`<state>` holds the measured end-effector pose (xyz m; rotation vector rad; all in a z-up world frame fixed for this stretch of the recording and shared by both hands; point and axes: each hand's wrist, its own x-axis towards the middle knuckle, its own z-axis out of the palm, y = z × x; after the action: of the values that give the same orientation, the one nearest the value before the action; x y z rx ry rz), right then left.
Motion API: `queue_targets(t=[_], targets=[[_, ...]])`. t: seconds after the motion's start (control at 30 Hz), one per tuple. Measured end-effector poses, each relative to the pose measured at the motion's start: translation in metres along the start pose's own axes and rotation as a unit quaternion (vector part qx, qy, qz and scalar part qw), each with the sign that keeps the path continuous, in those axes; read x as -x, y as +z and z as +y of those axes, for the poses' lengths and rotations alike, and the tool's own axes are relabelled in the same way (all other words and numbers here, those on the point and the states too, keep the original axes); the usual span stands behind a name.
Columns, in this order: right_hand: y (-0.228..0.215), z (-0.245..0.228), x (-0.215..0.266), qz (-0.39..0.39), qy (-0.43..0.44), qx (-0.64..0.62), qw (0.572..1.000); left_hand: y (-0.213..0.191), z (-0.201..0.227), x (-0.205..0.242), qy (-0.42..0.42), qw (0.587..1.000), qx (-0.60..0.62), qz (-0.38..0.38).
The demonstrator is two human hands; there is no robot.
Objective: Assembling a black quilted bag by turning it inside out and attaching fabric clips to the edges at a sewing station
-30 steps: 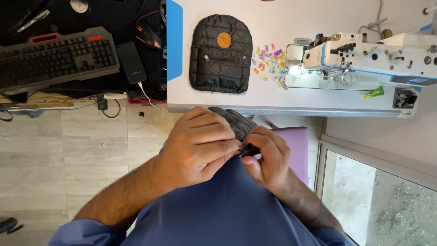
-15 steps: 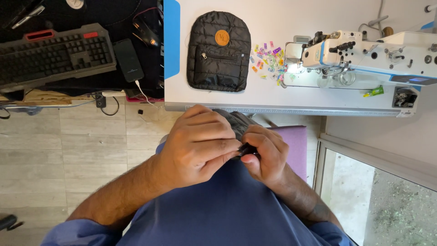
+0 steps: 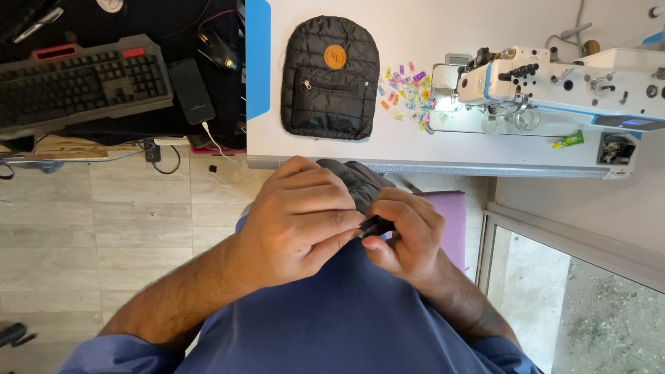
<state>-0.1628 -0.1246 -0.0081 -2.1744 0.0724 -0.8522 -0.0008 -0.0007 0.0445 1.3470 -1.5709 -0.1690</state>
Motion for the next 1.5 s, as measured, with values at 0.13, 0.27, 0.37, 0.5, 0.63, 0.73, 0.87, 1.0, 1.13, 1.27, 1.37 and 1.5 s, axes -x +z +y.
queue_targets(t=[0.13,0.27,0.37,0.5,0.63,0.73,0.87,1.0,1.13,1.27,1.37,1.5], targets=[[-0.003,0.001,0.000,0.003,0.016,0.003,1.000,0.001,-0.001,0.000,-0.004,1.000,-0.006,-0.003],[-0.006,0.003,0.004,-0.012,0.038,0.004,0.999,0.002,-0.002,-0.001,-0.004,1.000,-0.007,-0.005],[-0.006,0.006,0.007,-0.014,0.035,-0.006,0.999,0.003,-0.002,-0.002,-0.008,1.000,-0.001,-0.008],[-0.008,0.008,0.011,-0.020,0.045,0.009,0.999,0.004,-0.002,-0.002,-0.010,1.000,0.000,-0.003],[-0.007,0.003,0.004,-0.024,0.027,-0.012,0.999,0.004,-0.003,-0.001,-0.014,1.000,0.000,-0.009],[-0.007,0.003,0.002,0.001,0.024,-0.041,0.999,0.004,-0.005,-0.001,-0.011,1.000,0.002,-0.005],[-0.009,0.025,0.012,0.185,0.119,-0.173,0.960,0.005,-0.006,0.001,-0.016,1.000,0.005,0.002],[-0.003,0.104,0.085,0.288,0.265,-0.198,0.899,-0.001,-0.005,0.000,-0.013,1.000,0.001,-0.014],[-0.020,0.220,0.190,0.424,0.489,-0.190,0.738,0.006,-0.008,-0.005,-0.042,0.998,-0.014,-0.034],[-0.087,0.297,0.238,0.501,0.698,-0.036,0.511,0.022,-0.016,0.007,-0.094,0.990,-0.083,-0.060],[-0.121,0.350,0.246,0.460,0.675,0.050,0.575,0.038,-0.022,0.016,-0.134,0.983,-0.104,-0.075],[-0.155,0.439,0.271,0.493,0.650,0.045,0.576,0.062,-0.014,0.001,-0.181,0.967,-0.160,-0.081]])
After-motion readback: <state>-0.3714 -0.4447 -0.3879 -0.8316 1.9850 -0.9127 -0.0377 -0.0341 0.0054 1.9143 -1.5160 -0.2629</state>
